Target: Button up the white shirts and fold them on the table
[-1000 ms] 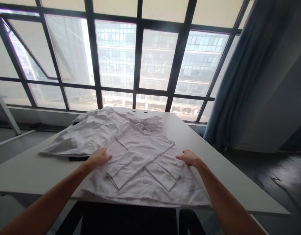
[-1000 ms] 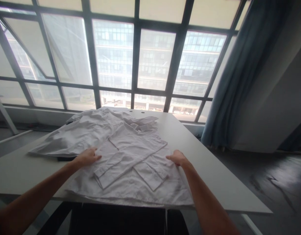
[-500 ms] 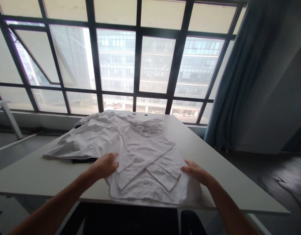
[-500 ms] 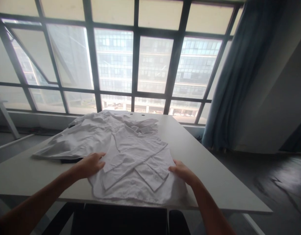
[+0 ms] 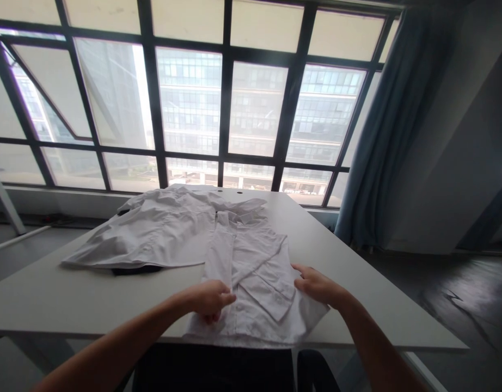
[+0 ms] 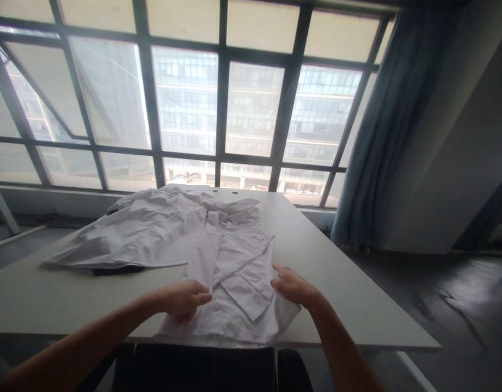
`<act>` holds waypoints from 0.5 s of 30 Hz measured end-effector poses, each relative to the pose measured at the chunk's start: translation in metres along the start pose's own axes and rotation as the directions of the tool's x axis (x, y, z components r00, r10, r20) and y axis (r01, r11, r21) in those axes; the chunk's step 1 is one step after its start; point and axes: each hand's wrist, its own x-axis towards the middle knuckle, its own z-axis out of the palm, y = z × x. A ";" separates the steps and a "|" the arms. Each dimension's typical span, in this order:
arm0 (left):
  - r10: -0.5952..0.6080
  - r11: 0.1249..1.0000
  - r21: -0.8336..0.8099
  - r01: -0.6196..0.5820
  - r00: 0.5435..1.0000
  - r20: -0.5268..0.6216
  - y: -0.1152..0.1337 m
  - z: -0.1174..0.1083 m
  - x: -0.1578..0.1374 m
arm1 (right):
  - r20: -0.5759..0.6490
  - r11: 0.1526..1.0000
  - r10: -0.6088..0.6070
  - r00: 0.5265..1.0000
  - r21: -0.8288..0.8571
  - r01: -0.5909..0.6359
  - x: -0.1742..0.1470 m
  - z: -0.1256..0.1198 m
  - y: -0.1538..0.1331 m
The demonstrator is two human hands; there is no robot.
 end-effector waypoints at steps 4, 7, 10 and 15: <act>0.129 0.991 -0.010 -0.131 0.985 -0.118 -0.010 -0.025 0.001 | 0.043 0.998 -0.065 0.997 0.008 0.065 0.002 0.013 -0.023; 0.323 0.942 0.198 -0.270 0.891 -0.318 -0.035 -0.030 0.014 | 0.035 0.995 -0.092 0.995 -0.045 0.093 0.006 0.037 -0.043; 0.376 0.901 0.331 -0.280 0.886 -0.271 -0.061 -0.025 0.027 | 0.086 0.981 -0.179 0.980 -0.065 0.185 0.011 0.068 -0.056; 0.344 0.875 0.419 -0.243 0.921 -0.184 -0.073 -0.015 0.032 | 0.195 0.949 -0.252 0.948 -0.143 0.282 0.013 0.104 -0.059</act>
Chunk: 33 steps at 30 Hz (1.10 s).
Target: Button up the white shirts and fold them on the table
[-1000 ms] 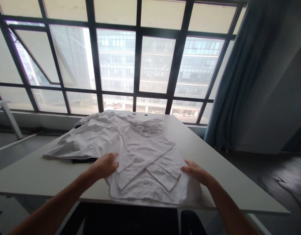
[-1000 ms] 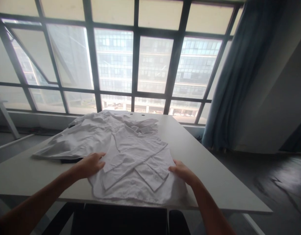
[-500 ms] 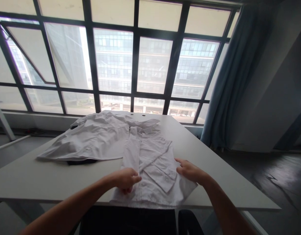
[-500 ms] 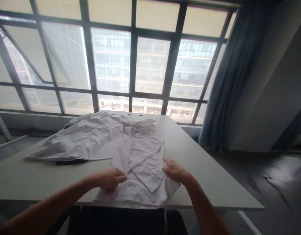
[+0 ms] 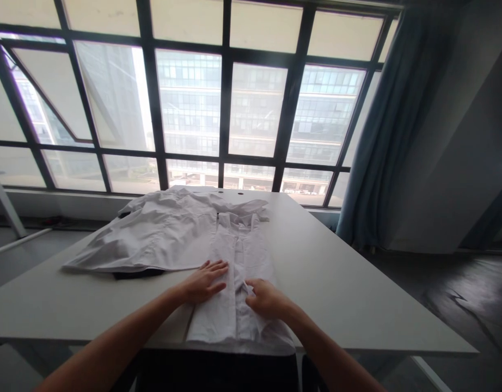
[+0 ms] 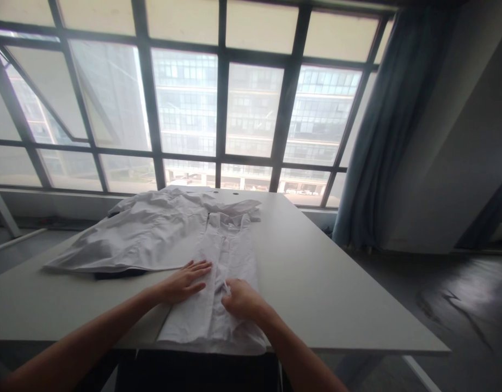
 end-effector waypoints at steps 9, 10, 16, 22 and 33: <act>-0.013 0.998 0.063 0.008 0.996 0.092 0.008 -0.003 0.000 | 0.161 0.998 0.019 0.987 -0.064 -0.008 -0.012 -0.005 -0.005; -0.010 0.997 0.077 0.002 0.995 0.098 0.010 -0.003 0.000 | 0.248 0.999 0.034 0.968 -0.040 -0.025 -0.012 -0.009 -0.006; 0.014 0.996 0.082 -0.024 0.993 0.121 0.027 -0.001 -0.006 | 0.041 0.994 0.012 0.999 -0.110 -0.007 0.008 -0.025 0.009; 0.052 0.995 0.077 -0.063 0.989 0.136 0.057 -0.002 -0.022 | -0.052 0.936 -0.211 0.976 -0.298 0.187 0.025 -0.024 0.044; -0.109 0.962 0.245 0.118 0.993 -0.050 -0.075 -0.020 0.108 | 0.079 0.767 -0.577 0.813 -0.289 0.573 0.070 -0.021 0.021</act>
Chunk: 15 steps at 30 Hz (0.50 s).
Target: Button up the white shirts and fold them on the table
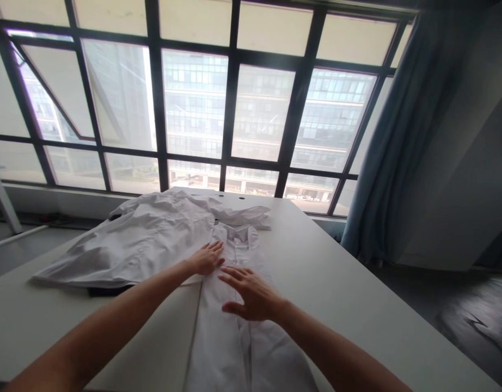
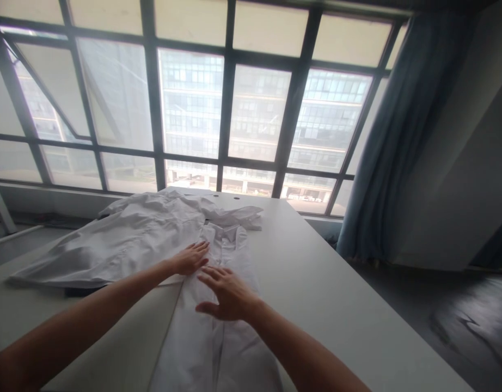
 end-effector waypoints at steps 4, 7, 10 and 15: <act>-0.125 0.992 0.027 0.124 0.991 0.045 -0.037 0.017 0.048 | 0.133 0.995 -0.067 0.989 0.088 0.055 0.006 0.013 -0.005; -0.201 0.980 0.010 0.201 0.978 0.061 -0.057 0.024 0.072 | 0.181 0.986 -0.064 0.982 0.161 0.034 0.005 0.017 -0.005; -0.233 0.973 0.006 0.233 0.971 0.054 -0.070 0.026 0.089 | 0.170 0.979 -0.050 0.984 0.203 0.015 0.005 0.018 -0.003; -0.335 0.939 0.023 0.343 0.929 -0.157 -0.052 0.019 0.107 | 0.117 0.974 -0.049 0.992 0.225 0.021 0.006 0.019 0.000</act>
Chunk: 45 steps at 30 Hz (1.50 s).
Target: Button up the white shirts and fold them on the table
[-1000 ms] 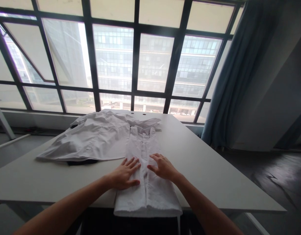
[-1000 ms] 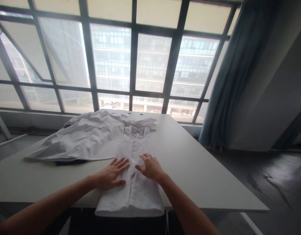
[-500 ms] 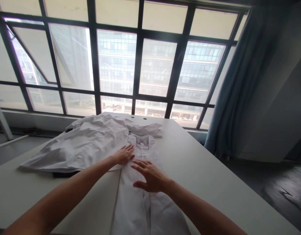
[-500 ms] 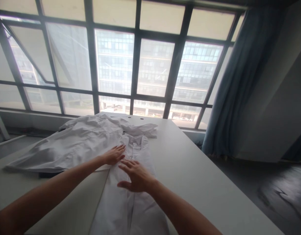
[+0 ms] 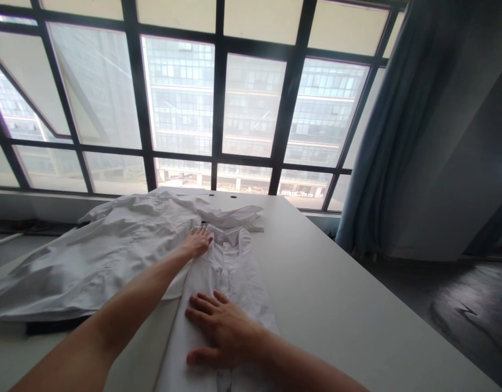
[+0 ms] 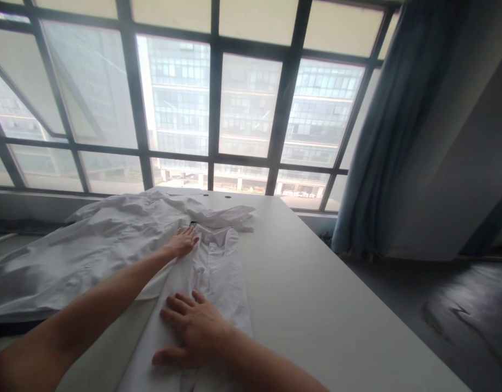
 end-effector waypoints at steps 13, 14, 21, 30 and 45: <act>0.439 0.890 0.021 -0.455 0.869 0.227 0.105 0.028 0.061 | -0.067 0.994 -0.055 0.996 -0.094 0.048 0.002 0.008 0.008; 0.416 0.900 0.027 -0.434 0.878 0.238 0.105 0.028 0.069 | -0.070 0.994 -0.062 0.996 -0.100 0.055 0.002 0.008 0.009; 0.409 0.911 0.009 -0.413 0.903 0.130 0.112 0.020 0.069 | -0.069 0.995 -0.061 0.996 -0.083 0.055 0.004 0.003 0.005; 0.422 0.876 -0.211 -0.434 0.901 -0.103 0.035 -0.048 -0.068 | -0.291 0.963 0.173 0.941 -0.150 -0.224 -0.023 -0.038 0.040; 0.611 0.760 -0.378 -0.529 0.779 0.137 -0.004 -0.091 -0.208 | -0.061 0.882 0.471 0.880 0.036 -0.469 -0.089 -0.063 0.073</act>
